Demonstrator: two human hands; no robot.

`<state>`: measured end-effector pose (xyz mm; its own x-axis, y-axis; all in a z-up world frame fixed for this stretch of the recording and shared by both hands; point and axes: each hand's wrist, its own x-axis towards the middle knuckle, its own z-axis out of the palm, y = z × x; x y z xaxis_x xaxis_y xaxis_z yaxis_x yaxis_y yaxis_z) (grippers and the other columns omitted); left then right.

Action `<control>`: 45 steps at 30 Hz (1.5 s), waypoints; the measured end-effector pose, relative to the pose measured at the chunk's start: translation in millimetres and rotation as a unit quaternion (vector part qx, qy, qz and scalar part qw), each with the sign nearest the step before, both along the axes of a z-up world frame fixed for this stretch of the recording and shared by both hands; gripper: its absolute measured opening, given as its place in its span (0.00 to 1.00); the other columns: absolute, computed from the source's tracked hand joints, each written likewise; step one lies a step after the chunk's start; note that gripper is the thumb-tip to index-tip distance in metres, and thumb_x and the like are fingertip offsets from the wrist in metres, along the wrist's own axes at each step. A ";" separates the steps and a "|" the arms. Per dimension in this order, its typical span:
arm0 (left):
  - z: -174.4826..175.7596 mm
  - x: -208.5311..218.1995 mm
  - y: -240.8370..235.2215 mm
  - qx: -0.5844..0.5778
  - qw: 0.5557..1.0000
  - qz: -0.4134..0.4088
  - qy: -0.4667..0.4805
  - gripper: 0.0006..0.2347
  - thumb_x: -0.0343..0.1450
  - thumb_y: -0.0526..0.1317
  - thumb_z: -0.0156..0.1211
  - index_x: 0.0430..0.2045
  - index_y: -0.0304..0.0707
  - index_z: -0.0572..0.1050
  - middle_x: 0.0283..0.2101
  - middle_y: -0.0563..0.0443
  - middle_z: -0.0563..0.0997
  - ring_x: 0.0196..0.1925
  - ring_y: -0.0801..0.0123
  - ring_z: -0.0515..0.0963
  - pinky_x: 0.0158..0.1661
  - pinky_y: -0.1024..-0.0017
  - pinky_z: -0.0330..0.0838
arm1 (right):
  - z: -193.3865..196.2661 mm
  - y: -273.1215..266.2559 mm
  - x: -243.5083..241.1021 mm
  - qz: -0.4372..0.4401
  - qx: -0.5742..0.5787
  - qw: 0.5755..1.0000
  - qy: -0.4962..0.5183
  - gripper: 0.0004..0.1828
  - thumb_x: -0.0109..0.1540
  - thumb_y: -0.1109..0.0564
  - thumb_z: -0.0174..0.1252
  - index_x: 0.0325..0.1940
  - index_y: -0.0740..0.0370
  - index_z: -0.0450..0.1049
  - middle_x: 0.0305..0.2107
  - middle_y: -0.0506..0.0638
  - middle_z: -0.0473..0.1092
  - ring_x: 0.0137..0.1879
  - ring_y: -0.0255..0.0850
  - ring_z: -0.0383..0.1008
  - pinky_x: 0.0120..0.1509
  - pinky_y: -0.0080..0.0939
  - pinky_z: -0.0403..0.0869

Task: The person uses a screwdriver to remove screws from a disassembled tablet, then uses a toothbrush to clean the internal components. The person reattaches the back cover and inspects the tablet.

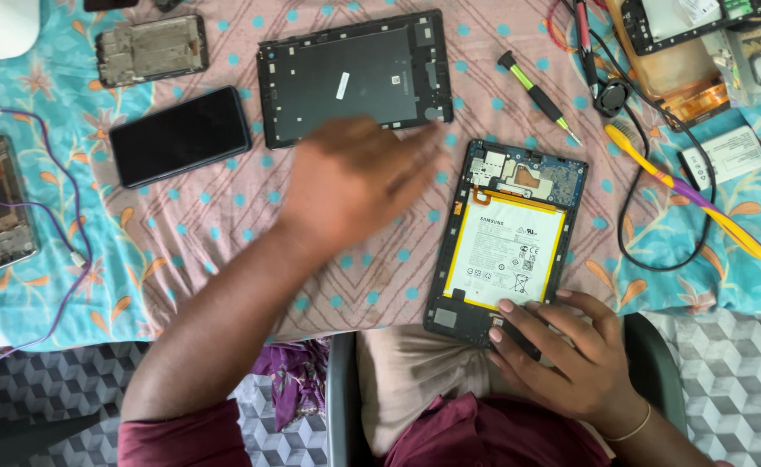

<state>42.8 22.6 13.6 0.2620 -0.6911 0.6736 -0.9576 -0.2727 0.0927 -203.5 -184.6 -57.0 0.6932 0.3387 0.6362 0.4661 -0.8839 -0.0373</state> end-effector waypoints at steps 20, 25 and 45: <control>-1.1 76.3 53.4 0.137 0.973 0.165 0.090 0.59 0.51 0.65 0.83 0.72 0.28 0.56 0.66 0.35 0.67 0.73 0.47 0.60 0.71 0.49 0.43 | -16.4 -2.9 3.3 0.018 0.088 0.996 -0.020 0.17 0.56 0.50 0.72 0.47 0.50 0.80 0.53 0.44 0.74 0.52 0.42 0.69 0.62 0.51 0.68; 16.0 65.9 49.8 0.115 0.980 0.155 -0.054 0.55 0.55 0.64 0.82 0.71 0.28 0.57 0.64 0.34 0.66 0.72 0.46 0.61 0.73 0.43 0.45 | -17.2 -1.3 1.5 0.016 0.091 0.996 -0.009 0.18 0.56 0.49 0.72 0.48 0.49 0.79 0.54 0.44 0.73 0.53 0.41 0.69 0.63 0.51 0.68; -4.9 -8.9 -11.5 -0.030 0.992 -0.070 0.101 0.55 0.62 0.62 0.81 0.73 0.43 0.42 0.74 0.34 0.56 0.78 0.38 0.56 0.78 0.43 0.54 | 49.1 -42.3 64.6 0.082 0.585 0.793 0.145 0.16 0.73 0.60 0.61 0.63 0.69 0.68 0.48 0.49 0.71 0.51 0.31 0.68 0.62 0.32 0.69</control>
